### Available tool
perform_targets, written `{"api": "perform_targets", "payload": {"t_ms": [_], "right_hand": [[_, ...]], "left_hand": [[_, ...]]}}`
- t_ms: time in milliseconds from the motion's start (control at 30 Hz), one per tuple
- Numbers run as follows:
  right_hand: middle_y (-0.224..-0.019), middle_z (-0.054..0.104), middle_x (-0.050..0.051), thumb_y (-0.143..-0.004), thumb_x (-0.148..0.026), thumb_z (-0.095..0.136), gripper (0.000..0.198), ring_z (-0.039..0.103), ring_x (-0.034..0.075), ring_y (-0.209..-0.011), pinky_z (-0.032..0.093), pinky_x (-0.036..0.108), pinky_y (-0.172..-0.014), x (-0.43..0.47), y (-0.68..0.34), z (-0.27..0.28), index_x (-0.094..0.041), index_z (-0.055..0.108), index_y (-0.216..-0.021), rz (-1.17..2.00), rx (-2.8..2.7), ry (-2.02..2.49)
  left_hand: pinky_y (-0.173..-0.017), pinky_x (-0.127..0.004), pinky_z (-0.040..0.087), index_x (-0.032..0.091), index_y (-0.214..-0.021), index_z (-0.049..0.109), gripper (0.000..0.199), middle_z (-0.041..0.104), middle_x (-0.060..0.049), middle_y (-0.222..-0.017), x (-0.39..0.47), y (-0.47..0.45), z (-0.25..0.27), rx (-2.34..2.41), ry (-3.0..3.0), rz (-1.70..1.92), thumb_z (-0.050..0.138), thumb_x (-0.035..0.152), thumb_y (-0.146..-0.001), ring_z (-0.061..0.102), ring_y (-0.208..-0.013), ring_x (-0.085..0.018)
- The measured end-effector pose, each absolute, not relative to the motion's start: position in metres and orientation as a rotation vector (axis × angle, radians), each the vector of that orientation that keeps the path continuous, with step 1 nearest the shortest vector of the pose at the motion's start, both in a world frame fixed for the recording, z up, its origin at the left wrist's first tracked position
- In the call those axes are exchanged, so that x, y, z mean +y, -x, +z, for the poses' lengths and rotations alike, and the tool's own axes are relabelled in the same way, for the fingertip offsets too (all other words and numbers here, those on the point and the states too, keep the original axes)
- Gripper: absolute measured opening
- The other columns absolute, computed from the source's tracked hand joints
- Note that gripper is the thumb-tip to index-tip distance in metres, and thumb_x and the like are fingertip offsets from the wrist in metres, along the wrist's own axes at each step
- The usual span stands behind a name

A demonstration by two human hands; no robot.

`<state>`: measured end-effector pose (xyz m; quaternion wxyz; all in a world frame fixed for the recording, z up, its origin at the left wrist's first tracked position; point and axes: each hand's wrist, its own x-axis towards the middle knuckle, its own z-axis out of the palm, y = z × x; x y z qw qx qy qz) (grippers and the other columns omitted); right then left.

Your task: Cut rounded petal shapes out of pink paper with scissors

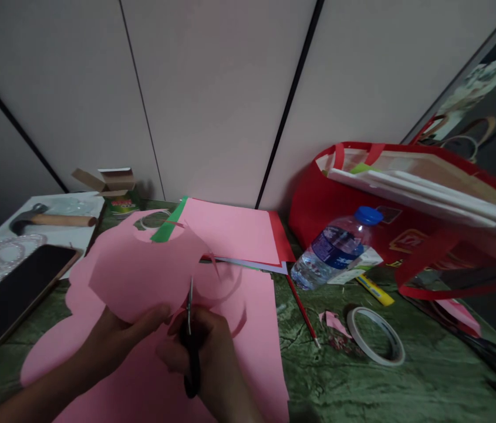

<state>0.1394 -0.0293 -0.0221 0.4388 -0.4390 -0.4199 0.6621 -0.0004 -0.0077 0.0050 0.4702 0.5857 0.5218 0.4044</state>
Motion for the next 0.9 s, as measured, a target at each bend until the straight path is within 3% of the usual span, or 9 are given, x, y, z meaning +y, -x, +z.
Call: {"api": "perform_targets", "payload": {"t_ms": [167, 633, 900], "right_hand": [[-0.058, 0.050, -0.005, -0.057, -0.030, 0.077, 0.028, 0.040, 0.008, -0.052, 0.032, 0.021, -0.048, -0.0273, -0.1440, -0.0191, -0.015, 0.057, -0.070, 1.609, -1.073, 0.975], [-0.062, 0.045, -0.005, -0.060, -0.031, 0.076, 0.031, 0.035, 0.010, -0.057, 0.027, 0.022, -0.051, -0.0285, -0.1448, -0.0183, -0.015, 0.053, -0.071, 1.634, -1.073, 0.947], [-0.059, 0.044, -0.006, -0.059, -0.029, 0.077, 0.028, 0.034, 0.009, -0.054, 0.027, 0.021, -0.049, -0.0285, -0.1449, -0.0185, -0.016, 0.055, -0.070, 1.604, -1.080, 0.983]], "left_hand": [[-0.058, -0.025, 0.052, 0.020, -0.076, 0.063, 0.014, 0.070, -0.001, -0.070, -0.0103, -0.0033, 0.0065, 1.308, -1.411, 0.980, 0.057, 0.032, -0.070, 0.065, -0.070, -0.020], [-0.055, -0.026, 0.050, 0.021, -0.062, 0.061, 0.016, 0.066, 0.000, -0.058, -0.0119, -0.0061, 0.0080, 1.254, -1.410, 0.932, 0.054, 0.032, -0.072, 0.063, -0.060, -0.018], [-0.059, -0.027, 0.052, 0.021, -0.073, 0.063, 0.013, 0.070, -0.001, -0.069, -0.0112, -0.0049, 0.0053, 1.263, -1.401, 0.936, 0.056, 0.032, -0.071, 0.065, -0.068, -0.020]]}}
